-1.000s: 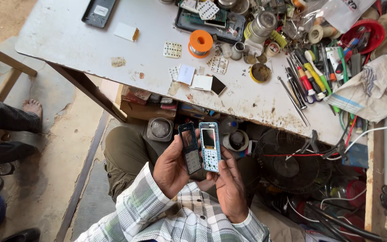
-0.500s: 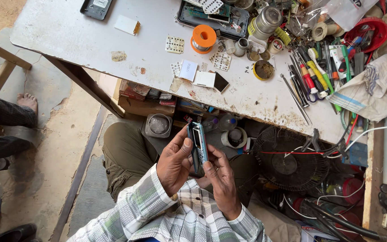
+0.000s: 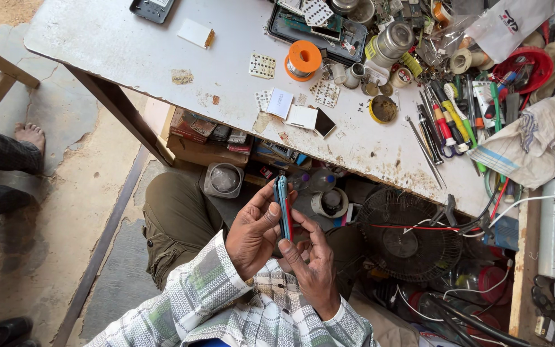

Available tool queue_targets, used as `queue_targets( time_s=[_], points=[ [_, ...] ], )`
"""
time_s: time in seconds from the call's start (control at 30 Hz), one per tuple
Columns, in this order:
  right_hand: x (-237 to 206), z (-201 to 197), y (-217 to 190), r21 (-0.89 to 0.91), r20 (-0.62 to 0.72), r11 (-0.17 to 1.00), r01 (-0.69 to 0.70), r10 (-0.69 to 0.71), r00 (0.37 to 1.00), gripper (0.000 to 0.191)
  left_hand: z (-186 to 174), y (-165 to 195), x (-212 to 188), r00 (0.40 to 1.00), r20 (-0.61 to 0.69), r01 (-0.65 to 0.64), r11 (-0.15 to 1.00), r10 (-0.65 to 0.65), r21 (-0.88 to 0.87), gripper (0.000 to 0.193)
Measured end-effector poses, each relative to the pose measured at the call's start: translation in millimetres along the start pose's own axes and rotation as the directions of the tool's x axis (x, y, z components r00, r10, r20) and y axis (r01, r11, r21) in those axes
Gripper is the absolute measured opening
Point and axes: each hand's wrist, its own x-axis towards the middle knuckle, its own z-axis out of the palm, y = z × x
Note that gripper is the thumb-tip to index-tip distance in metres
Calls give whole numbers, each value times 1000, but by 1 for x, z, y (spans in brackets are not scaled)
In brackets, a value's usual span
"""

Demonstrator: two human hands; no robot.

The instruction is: The person disassembles a feature phone, uses a soldering iron on the motherboard, and reassembles the device with a new battery and keypad. The person then tests the phone by pressing buttons and checking the display.

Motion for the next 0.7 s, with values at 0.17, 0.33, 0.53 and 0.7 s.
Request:
queue_targets(
  time_s=[0.17, 0.33, 0.53, 0.7],
  points=[
    [0, 2, 0, -20, -33, 996, 84, -85, 996, 59, -1, -1, 1, 999, 39, 7, 999, -5, -41, 65],
    [0, 2, 0, -94, -47, 991, 97, -102, 994, 60, -4, 0, 4, 996, 88, 7, 999, -2, -54, 69],
    [0, -1, 3, 16, -4, 987, 159, -159, 987, 57, -4, 1, 3, 991, 134, 12, 1000, -11, -7, 72],
    [3, 0, 9, -121, -67, 986, 115, -123, 990, 56, -1, 5, 4, 993, 112, -61, 947, 27, 315, 73]
  ],
)
